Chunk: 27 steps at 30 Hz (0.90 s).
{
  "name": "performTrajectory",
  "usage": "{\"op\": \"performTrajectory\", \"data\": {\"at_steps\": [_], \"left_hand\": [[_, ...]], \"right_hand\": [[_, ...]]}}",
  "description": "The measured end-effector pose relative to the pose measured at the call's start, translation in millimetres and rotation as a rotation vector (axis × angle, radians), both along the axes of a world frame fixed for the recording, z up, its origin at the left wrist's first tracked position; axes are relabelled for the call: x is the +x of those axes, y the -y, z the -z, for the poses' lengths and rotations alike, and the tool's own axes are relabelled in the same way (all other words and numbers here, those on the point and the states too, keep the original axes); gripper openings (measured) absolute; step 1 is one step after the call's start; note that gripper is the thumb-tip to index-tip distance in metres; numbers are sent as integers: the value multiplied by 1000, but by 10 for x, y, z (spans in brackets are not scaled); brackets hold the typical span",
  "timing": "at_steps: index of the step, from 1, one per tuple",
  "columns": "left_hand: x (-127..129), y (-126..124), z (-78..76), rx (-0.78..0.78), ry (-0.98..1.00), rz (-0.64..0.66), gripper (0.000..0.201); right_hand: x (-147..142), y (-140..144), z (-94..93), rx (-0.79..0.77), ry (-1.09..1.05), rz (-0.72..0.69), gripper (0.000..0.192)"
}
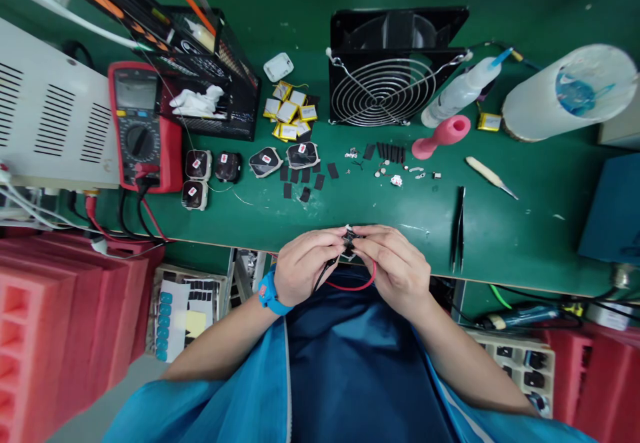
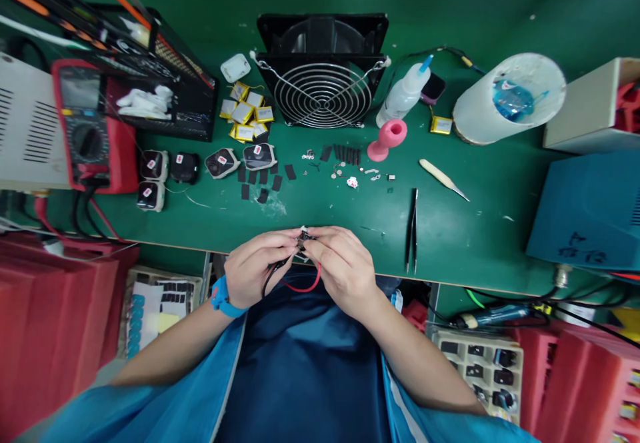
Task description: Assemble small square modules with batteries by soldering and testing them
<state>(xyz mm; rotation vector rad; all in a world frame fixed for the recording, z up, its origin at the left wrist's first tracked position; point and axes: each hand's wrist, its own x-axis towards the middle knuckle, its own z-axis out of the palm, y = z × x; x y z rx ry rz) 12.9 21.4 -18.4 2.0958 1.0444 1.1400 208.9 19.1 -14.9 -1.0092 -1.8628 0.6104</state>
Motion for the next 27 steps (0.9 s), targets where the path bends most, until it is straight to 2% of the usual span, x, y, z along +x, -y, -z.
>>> {"op": "performTrajectory", "data": {"at_steps": [27], "left_hand": [[-9,0,0,8,5,-4,14]], "right_hand": [[-8,-3,-20,-6,-8,5,25]]}}
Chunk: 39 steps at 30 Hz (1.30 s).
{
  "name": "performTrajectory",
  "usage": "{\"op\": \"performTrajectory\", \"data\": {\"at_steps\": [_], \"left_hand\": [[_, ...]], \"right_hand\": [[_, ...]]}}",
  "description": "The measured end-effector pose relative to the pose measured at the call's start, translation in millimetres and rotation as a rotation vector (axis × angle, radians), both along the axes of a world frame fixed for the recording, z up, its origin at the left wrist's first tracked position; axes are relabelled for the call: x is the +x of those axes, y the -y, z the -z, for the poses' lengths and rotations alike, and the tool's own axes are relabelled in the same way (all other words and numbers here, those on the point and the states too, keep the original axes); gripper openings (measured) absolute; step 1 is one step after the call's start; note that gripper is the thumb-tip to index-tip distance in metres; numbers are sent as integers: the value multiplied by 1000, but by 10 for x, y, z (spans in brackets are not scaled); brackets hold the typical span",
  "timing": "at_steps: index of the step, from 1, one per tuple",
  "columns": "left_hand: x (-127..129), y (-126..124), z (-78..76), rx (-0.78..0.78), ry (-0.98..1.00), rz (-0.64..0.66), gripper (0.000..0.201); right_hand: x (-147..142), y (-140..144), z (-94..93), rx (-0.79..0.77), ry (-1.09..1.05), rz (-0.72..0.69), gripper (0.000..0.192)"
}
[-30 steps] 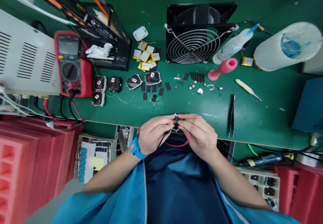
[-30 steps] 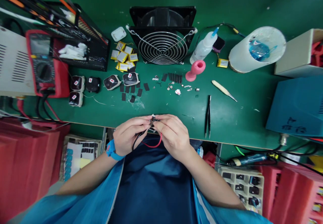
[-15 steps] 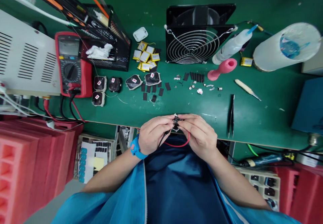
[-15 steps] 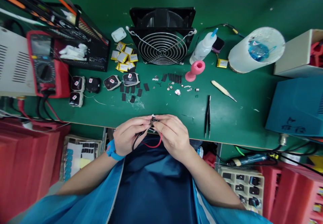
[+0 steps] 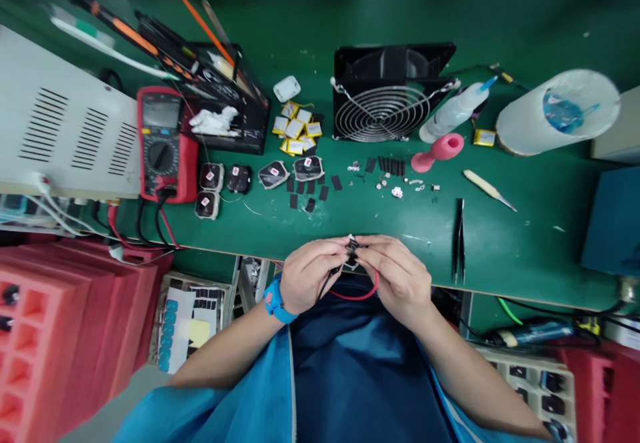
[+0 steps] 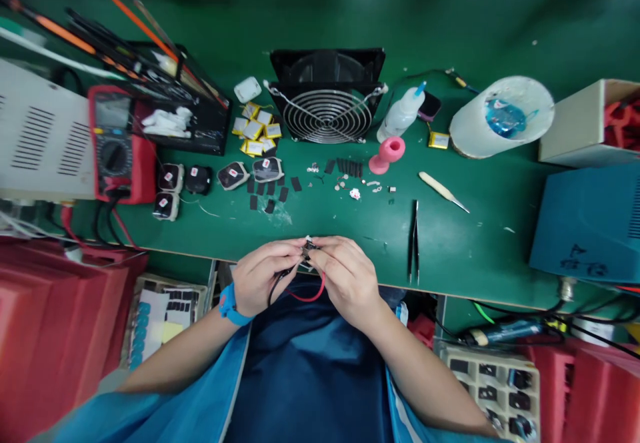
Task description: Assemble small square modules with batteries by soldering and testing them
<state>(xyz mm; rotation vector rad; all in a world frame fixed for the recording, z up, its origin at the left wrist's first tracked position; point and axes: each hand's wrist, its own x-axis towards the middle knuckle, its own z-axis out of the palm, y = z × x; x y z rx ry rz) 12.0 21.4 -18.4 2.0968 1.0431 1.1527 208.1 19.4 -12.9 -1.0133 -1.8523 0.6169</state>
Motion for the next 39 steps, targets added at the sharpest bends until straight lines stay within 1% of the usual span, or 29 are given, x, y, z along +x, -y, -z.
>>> {"op": "performTrajectory", "data": {"at_steps": [4,7,11,14,16,19,23,26,28,29,31,32,33,36,38,39], "left_hand": [[0,34,-44,-1,-13,-18,10],[-1,58,-40,0,-18,-38,10],[6,48,-52,21,44,-81,11],[13,27,-131,32,98,-154,12],[4,16,-202,43,83,-176,11],[-48,15,-310,72,12,-110,2],[-207,49,-469,73,-103,-1,10],[-406,75,-589,0,-219,77,11],[-575,72,-632,-78,-333,137,15],[-669,64,-634,-113,-391,162,17],[-871,44,-603,-162,-471,173,18],[-976,37,-578,-178,-503,193,18],[-1080,32,-552,-194,-537,183,17],[-1344,21,-525,-192,-668,120,16],[-1413,-2,-573,-201,-730,107,16],[-1398,-22,-611,-229,-742,114,18]], "right_hand": [[-21,5,-32,30,-1,-10,25],[-49,-6,-15,77,-15,2,23],[-66,-41,-17,130,-48,21,21],[-71,-49,-83,147,-69,47,22],[-101,-29,-139,138,-88,50,23],[-211,36,-194,114,-119,20,22],[-385,146,-212,67,-143,-25,15],[-414,194,-241,25,-28,-130,20],[-352,191,-269,18,81,-218,22],[-296,176,-280,25,118,-234,23],[-140,126,-287,51,146,-179,22],[-42,95,-282,66,152,-116,22],[66,63,-273,68,168,-51,21],[419,-21,-223,22,220,152,16],[642,-57,-183,3,302,305,16],[740,-69,-164,-13,368,390,19]]}}
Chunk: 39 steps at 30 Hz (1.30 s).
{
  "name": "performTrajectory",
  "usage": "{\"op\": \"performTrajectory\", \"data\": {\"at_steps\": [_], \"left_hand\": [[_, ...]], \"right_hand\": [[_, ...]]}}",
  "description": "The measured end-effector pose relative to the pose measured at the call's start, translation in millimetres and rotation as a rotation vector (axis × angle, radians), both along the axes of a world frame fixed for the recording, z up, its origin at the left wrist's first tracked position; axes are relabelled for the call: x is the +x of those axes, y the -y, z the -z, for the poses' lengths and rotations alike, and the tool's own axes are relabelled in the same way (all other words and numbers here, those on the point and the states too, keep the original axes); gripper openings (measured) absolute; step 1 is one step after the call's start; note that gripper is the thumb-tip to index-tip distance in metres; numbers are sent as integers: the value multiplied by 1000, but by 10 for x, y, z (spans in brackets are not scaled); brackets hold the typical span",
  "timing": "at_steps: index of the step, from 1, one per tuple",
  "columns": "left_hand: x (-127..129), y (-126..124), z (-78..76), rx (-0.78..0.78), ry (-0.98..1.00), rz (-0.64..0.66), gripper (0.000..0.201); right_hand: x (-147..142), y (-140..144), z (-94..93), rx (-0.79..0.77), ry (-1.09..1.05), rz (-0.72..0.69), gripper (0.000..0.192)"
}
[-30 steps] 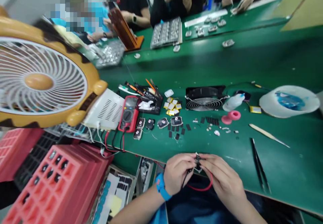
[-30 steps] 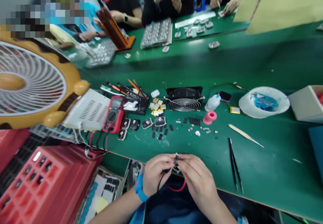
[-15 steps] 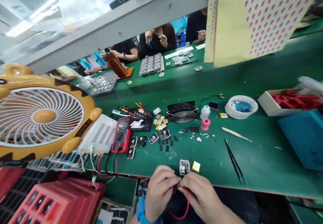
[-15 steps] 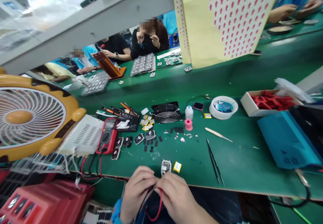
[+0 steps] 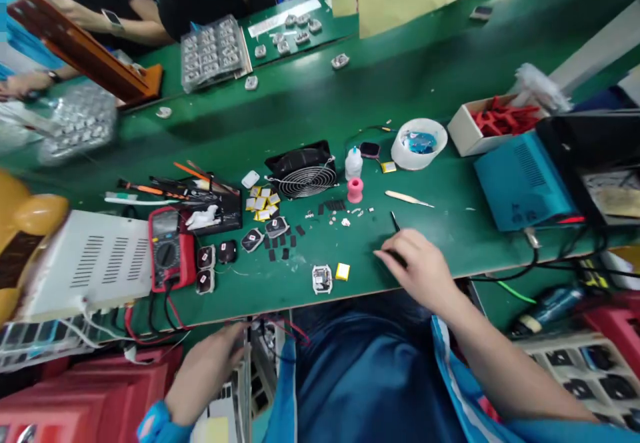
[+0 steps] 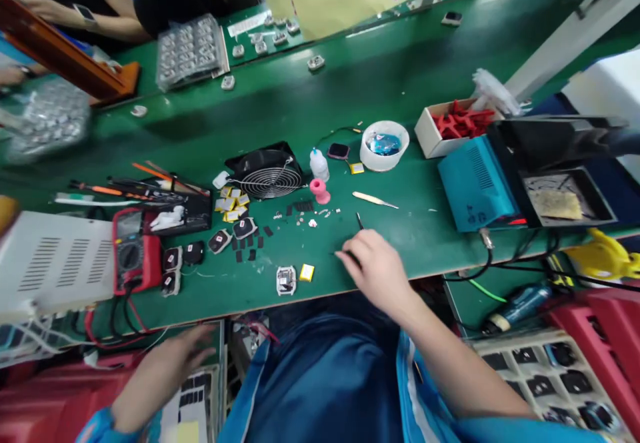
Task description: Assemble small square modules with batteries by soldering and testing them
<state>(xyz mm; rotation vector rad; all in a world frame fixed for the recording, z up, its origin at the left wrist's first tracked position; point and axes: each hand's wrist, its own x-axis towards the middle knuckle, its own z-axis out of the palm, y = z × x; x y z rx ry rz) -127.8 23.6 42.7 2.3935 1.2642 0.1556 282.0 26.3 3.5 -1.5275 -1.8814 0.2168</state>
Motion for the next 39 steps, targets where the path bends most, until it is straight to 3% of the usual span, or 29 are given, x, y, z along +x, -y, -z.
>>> {"op": "performTrajectory", "data": {"at_steps": [2,4,5,8,10,12,14,19,22,26,32,36,39], "left_hand": [[139,-51,-77,-51,26,0,36],[396,-112,-110,5,136,-21,50],[547,-144,-99,39,221,-32,49],[968,-238,43,111,397,-55,12],[1152,-285,177,82,384,21,42],[1246,-310,293,41,364,83,54],[1280,-309,366,36,356,92,54],[1303,-232,423,121,302,6,56],[1325,-169,451,190,294,-30,56],[1316,-124,475,233,351,-62,48],[1199,-194,407,75,416,5,26],[1162,-231,385,43,419,41,29],[1168,-229,395,61,429,43,30]], "right_hand": [[155,-9,30,-52,144,167,26],[260,-6,46,-126,274,277,30],[300,-2,48,-160,322,301,30],[388,6,27,-221,384,292,27],[415,10,-5,-206,367,268,24],[384,20,-43,-149,321,245,19],[272,40,-70,-90,235,162,12],[-226,38,-18,-122,43,-311,15],[-437,-41,51,-131,99,-387,16],[-524,-125,100,-112,120,-375,20],[-377,-115,52,-99,26,-347,18],[-22,-113,-13,-60,46,-118,10],[283,-109,-20,-90,165,98,18]]}}
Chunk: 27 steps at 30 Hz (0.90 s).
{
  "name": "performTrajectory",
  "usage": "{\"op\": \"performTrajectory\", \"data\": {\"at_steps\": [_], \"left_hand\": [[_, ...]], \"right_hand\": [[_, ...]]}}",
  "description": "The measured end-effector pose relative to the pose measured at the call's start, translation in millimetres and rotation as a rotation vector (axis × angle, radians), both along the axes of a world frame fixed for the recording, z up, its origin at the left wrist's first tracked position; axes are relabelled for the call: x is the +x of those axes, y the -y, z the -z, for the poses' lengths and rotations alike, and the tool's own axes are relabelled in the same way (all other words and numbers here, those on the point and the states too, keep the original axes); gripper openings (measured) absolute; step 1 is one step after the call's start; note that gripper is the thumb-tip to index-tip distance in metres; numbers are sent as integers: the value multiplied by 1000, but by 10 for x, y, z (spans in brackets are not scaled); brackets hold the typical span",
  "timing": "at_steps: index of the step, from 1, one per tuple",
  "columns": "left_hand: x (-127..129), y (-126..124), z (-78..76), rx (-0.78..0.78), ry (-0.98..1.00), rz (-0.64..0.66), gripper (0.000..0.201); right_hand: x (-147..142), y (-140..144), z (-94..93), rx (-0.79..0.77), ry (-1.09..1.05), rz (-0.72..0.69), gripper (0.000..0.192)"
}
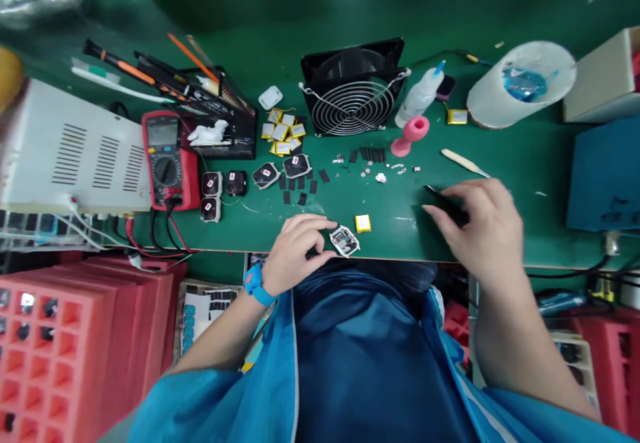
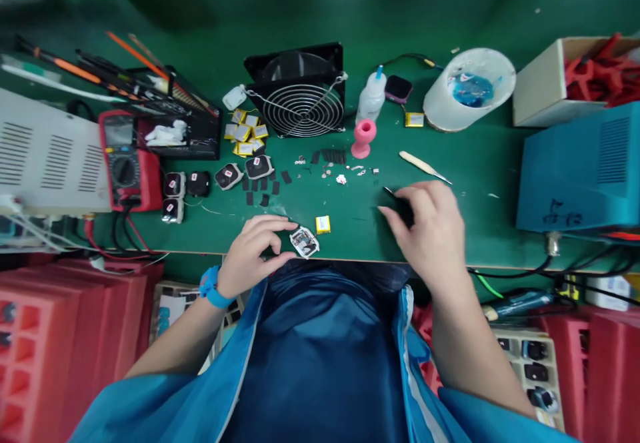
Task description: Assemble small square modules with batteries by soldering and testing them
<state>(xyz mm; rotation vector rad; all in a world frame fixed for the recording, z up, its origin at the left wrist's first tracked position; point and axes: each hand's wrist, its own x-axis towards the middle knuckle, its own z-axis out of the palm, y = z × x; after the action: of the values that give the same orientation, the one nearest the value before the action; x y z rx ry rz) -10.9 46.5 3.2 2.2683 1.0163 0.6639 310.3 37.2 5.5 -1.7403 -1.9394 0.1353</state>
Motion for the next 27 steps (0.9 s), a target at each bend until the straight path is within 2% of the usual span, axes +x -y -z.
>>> {"op": "performTrajectory", "data": {"at_steps": [2,7,10,13,16,20,24,27], "left_hand": [[9,10,5,5,5,-11,30],[30,31,-16,-42,-9,-21,28],[47,23,-36,-58,-18,4,25],[67,9,-39,-59,-43,22,23],[80,5,-16,-32,-36,8,21],[81,8,30,21,-20,-9,15],[76,4,51,68,-16,-4,7],[73,-4,49,93,-18,2,3]], "right_hand": [[158,6,13,-44,70,60,23],[269,13,18,-96,86,34,36],[142,39,-26,-102,-92,107,32],[-54,97,-85,-98,-450,194,23],[-180,138,-122,-111,-730,132,20],[-136,156,-69,-164,-683,-55,8],[-105,214,29,-206,-761,-29,5],[-249,264,49,-223,-892,-52,9]]}}
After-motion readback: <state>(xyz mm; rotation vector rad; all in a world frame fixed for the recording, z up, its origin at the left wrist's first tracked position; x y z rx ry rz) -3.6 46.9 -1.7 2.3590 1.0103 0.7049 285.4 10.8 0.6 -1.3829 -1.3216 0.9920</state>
